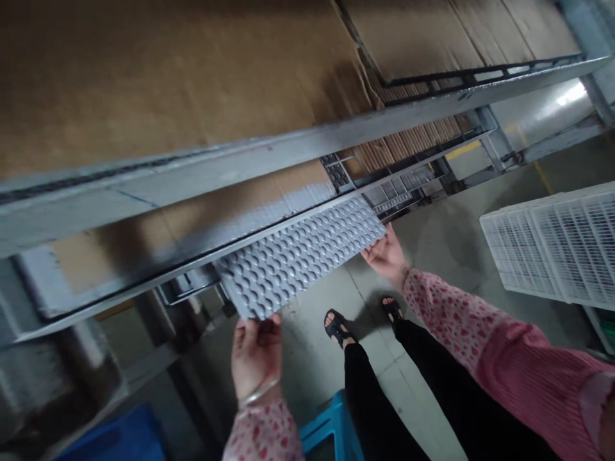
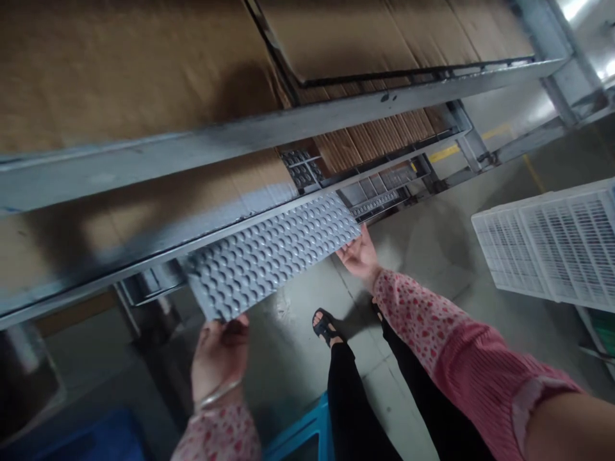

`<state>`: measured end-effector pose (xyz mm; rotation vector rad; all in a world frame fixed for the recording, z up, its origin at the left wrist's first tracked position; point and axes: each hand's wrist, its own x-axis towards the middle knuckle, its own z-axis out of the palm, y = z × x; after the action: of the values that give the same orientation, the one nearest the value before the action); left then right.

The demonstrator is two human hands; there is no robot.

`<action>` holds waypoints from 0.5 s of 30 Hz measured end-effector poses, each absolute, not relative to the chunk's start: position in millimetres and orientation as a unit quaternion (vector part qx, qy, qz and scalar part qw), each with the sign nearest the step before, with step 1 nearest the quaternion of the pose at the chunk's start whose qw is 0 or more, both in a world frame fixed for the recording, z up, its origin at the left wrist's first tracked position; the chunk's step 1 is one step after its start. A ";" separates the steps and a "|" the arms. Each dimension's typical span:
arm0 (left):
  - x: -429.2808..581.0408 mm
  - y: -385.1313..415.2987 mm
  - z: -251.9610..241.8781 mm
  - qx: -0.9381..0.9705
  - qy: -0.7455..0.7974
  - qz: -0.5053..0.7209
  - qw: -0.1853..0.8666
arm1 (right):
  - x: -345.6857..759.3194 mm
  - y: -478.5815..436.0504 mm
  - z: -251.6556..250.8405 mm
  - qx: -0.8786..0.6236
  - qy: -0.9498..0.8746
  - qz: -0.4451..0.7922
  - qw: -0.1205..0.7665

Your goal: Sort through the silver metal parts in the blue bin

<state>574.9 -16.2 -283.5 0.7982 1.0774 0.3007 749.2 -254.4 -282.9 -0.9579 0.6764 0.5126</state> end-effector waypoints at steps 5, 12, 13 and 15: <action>525.2 -98.6 -275.7 0.292 0.547 0.066 0.782 | 697.8 -278.2 -286.9 -0.364 0.361 0.242 0.824; 462.2 -205.9 -271.1 0.189 0.510 -0.116 0.831 | 654.3 -311.0 -272.1 -0.412 0.413 0.315 0.749; 458.2 -210.4 -275.1 0.177 0.495 -0.149 0.838 | 651.6 -320.4 -269.2 -0.421 0.423 0.317 0.737; 456.9 -208.5 -287.1 0.162 0.464 -0.210 0.845 | 647.5 -341.9 -262.4 -0.439 0.442 0.318 0.715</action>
<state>456.9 -208.5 -287.1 0.3426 0.9790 -0.4433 647.5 -341.9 -262.4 -0.9729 0.9783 0.7039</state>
